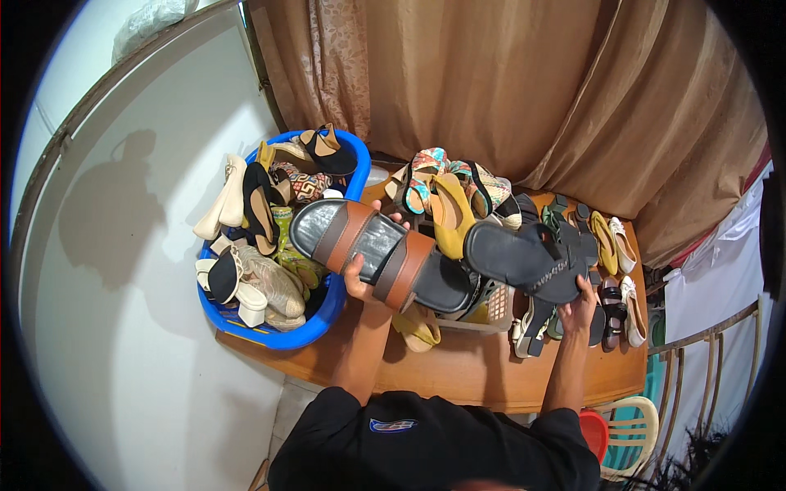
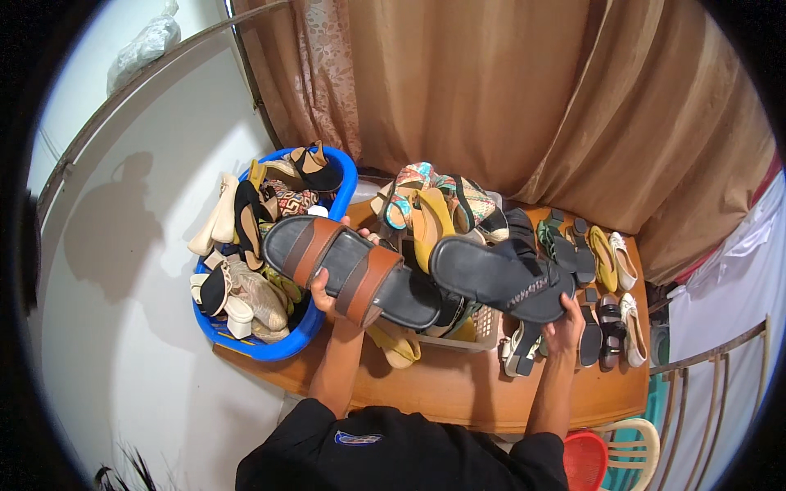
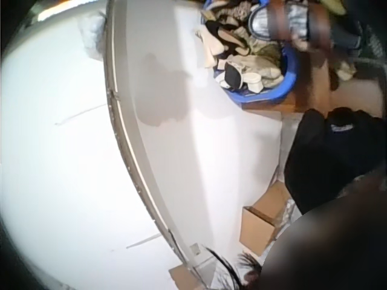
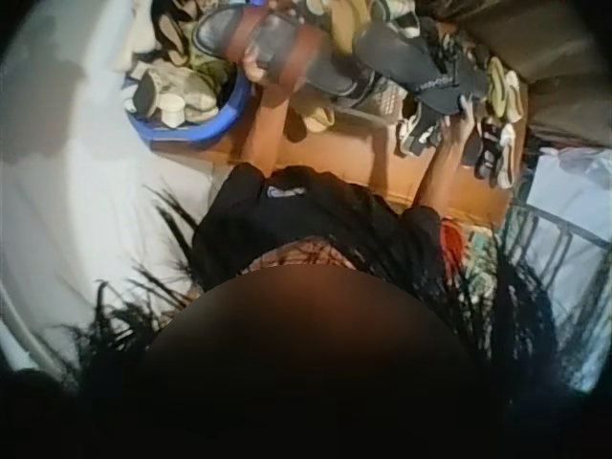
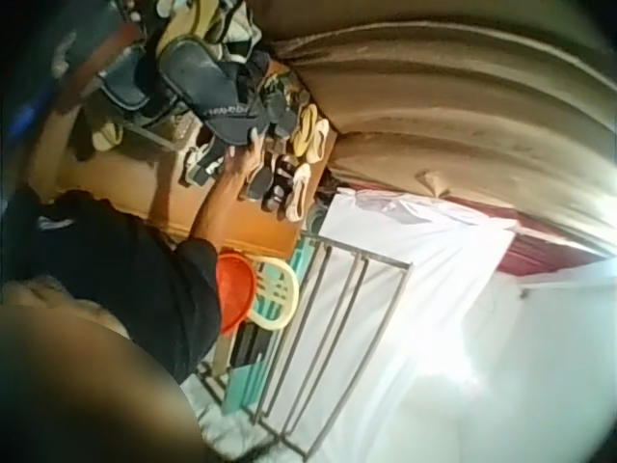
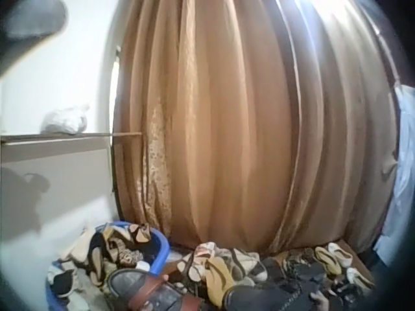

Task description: Sort and organize a variety of shoes from baskets onto a table.

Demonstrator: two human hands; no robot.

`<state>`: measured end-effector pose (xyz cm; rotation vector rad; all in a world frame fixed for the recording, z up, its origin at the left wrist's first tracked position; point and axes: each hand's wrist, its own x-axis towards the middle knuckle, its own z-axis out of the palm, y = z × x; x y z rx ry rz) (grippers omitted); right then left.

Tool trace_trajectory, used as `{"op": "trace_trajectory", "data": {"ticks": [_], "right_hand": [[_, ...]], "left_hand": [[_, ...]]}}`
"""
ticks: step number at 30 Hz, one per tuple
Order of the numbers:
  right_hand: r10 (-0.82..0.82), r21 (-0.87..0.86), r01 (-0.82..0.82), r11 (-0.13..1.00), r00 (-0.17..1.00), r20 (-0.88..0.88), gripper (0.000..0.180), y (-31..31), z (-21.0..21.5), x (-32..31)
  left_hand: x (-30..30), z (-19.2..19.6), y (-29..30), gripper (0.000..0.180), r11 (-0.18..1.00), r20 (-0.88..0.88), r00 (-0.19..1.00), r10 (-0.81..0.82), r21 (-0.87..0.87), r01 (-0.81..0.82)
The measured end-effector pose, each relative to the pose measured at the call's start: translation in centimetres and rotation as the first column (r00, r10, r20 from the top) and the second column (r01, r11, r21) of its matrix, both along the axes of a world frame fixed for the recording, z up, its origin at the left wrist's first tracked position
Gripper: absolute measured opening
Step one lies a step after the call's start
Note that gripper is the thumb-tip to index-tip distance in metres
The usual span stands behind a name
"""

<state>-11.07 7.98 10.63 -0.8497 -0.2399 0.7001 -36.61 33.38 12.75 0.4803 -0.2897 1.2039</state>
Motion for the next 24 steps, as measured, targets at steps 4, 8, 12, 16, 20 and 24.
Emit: {"op": "trace_trajectory", "data": {"ticks": [4,8,12,16,20,24], "right_hand": [[0.053,-0.040,-0.057,0.998,0.994,-0.093,0.021,-1.3,-2.8,-2.0],[0.210,-0.024,-0.218,0.976,0.961,-0.182,0.018,-0.3,-5.4,-4.3],[0.346,0.148,-0.314,0.938,0.885,-0.311,0.023,2.8,-7.9,-7.9],[0.343,-0.073,-0.370,0.926,0.907,-0.244,0.035,2.7,-4.8,-10.9],[0.598,-0.239,-0.581,0.778,0.801,0.001,0.051,1.8,-5.2,-8.9],[0.493,-0.380,-0.341,0.860,0.751,0.440,0.088,2.8,-1.3,-10.9]], "left_hand": [[0.3,-0.2,-0.7,0.080,0.996,-0.092,0.994,0.054,0.075,-0.047],[1.5,-0.9,-2.9,0.079,0.997,-0.211,0.977,0.015,0.079,0.002],[3.1,-7.6,-3.0,0.059,0.993,-0.446,0.888,0.116,0.032,-0.114],[1.8,-5.3,-1.7,0.061,1.000,-0.365,0.931,0.004,0.022,0.004],[0.6,-2.3,-1.8,0.070,0.983,-0.264,0.953,-0.147,0.069,0.171],[0.9,-2.5,-2.6,0.075,0.995,-0.154,0.984,-0.089,0.022,0.094]]}}
